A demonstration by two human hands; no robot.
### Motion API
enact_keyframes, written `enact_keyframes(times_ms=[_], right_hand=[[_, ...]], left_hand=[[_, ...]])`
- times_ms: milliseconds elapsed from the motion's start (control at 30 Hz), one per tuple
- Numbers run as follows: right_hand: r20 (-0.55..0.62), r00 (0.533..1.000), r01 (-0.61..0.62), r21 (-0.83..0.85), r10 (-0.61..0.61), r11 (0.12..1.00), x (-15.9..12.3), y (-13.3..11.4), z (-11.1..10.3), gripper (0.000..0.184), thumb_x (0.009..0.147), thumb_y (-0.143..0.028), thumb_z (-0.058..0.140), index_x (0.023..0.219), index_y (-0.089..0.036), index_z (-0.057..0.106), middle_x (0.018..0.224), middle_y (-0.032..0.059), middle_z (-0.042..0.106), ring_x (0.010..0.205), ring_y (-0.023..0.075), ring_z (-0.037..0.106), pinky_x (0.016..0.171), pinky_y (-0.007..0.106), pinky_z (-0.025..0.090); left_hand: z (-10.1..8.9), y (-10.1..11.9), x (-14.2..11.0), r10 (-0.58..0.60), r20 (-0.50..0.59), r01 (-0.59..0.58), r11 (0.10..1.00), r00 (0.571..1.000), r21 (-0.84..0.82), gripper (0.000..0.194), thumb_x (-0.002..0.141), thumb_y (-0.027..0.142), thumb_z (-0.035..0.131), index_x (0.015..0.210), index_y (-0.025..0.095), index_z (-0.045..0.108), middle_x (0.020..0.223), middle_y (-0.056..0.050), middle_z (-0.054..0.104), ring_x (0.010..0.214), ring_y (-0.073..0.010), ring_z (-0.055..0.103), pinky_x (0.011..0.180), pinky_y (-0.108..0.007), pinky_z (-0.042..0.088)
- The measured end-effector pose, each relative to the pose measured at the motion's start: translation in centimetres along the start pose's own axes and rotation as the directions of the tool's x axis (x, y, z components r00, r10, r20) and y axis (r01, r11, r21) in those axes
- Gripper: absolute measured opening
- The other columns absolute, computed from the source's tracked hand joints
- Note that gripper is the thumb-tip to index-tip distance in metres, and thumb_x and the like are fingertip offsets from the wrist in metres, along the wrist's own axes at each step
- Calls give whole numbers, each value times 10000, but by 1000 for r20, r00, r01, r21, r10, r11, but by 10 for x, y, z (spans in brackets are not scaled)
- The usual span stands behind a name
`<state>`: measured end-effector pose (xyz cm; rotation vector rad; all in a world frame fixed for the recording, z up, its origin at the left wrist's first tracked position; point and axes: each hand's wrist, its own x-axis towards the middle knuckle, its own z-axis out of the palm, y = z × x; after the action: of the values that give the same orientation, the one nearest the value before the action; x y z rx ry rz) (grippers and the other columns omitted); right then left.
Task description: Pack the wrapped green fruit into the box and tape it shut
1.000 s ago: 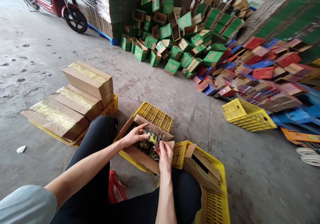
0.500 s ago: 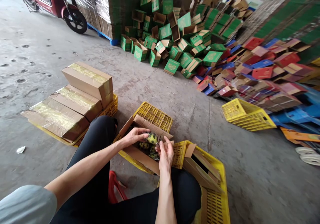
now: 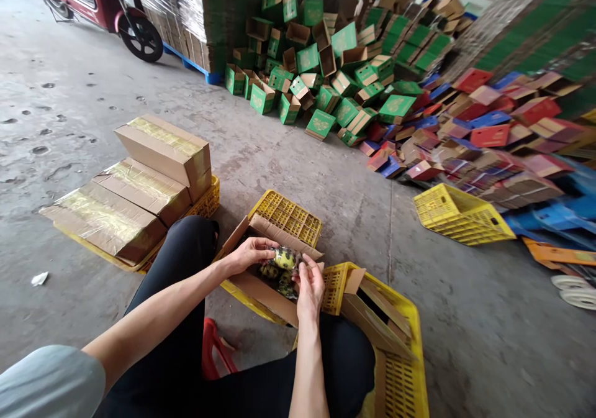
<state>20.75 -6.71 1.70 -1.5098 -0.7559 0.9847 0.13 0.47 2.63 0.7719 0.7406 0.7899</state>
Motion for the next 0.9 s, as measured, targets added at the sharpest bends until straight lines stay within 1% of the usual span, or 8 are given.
enact_keyframes(times_ms=[100, 200, 333, 433, 633, 700, 800, 900], right_hand=[[-5, 1000, 10, 44, -10, 999, -1, -1, 0, 553, 786, -573, 781, 1224, -241, 731, 1242, 99, 747, 992, 264, 720, 800, 363, 586], [4, 1000, -19, 114, 18, 993, -3, -4, 2, 515, 786, -548, 795, 1207, -259, 728, 1244, 81, 742, 1084, 263, 703, 824, 344, 593], [-3, 998, -56, 208, 57, 976, -6, -10, 4, 484, 762, -514, 829, 1165, -262, 739, 1229, 65, 744, 1071, 243, 705, 809, 327, 609], [6, 997, -72, 275, 73, 959, -6, -12, 4, 451, 740, -491, 855, 1114, -257, 758, 1183, 53, 751, 990, 218, 717, 783, 326, 625], [35, 991, -132, 357, 128, 925, -3, -9, -3, 393, 699, -464, 905, 1013, -263, 781, 1084, 34, 761, 876, 183, 716, 751, 313, 637], [53, 989, -146, 359, 135, 922, -3, -8, -5, 384, 708, -467, 901, 1012, -269, 776, 1089, 41, 765, 887, 192, 722, 758, 320, 638], [87, 985, -172, 351, 151, 921, -3, -8, -6, 378, 720, -469, 889, 1022, -276, 767, 1122, 59, 769, 917, 210, 729, 773, 333, 638], [111, 979, -202, 354, 173, 913, -3, -9, -6, 363, 712, -454, 888, 1003, -276, 765, 1136, 70, 774, 916, 219, 733, 780, 341, 635]], left_hand=[[0, 0, 0, -16, 17, 17, 998, 1000, -53, 576, 609, 378, 1001, 1073, 120, 777, 914, -52, 720, 695, -91, 602, 676, -221, 482], [0, 0, 0, -15, 41, 19, 997, 999, -76, 563, 609, 343, 1002, 1072, 126, 767, 920, -47, 714, 695, -88, 604, 689, -225, 484], [2, 0, -1, 8, 81, -1, 997, 997, -79, 552, 626, 339, 994, 1078, 126, 759, 897, -38, 704, 671, -79, 596, 668, -216, 469], [4, 2, -3, 16, 106, -8, 998, 994, -67, 553, 658, 360, 981, 1105, 126, 754, 890, -38, 705, 657, -75, 597, 665, -213, 469], [1, 4, -2, -23, 105, 32, 996, 994, -86, 585, 817, 491, 847, 1271, 140, 733, 908, -65, 725, 689, -122, 664, 743, -270, 525], [0, 2, -1, -21, 112, 33, 994, 993, -104, 607, 813, 422, 847, 1346, 172, 699, 951, -64, 728, 726, -140, 688, 784, -293, 538], [-1, 0, -1, 18, 164, -3, 996, 986, -93, 752, 766, 283, 867, 1469, 239, 605, 1024, -52, 726, 826, -160, 701, 825, -295, 534], [0, -1, -2, 71, 229, -62, 997, 971, -48, 832, 751, 245, 890, 1513, 267, 556, 1102, -53, 723, 915, -170, 687, 854, -289, 520]])
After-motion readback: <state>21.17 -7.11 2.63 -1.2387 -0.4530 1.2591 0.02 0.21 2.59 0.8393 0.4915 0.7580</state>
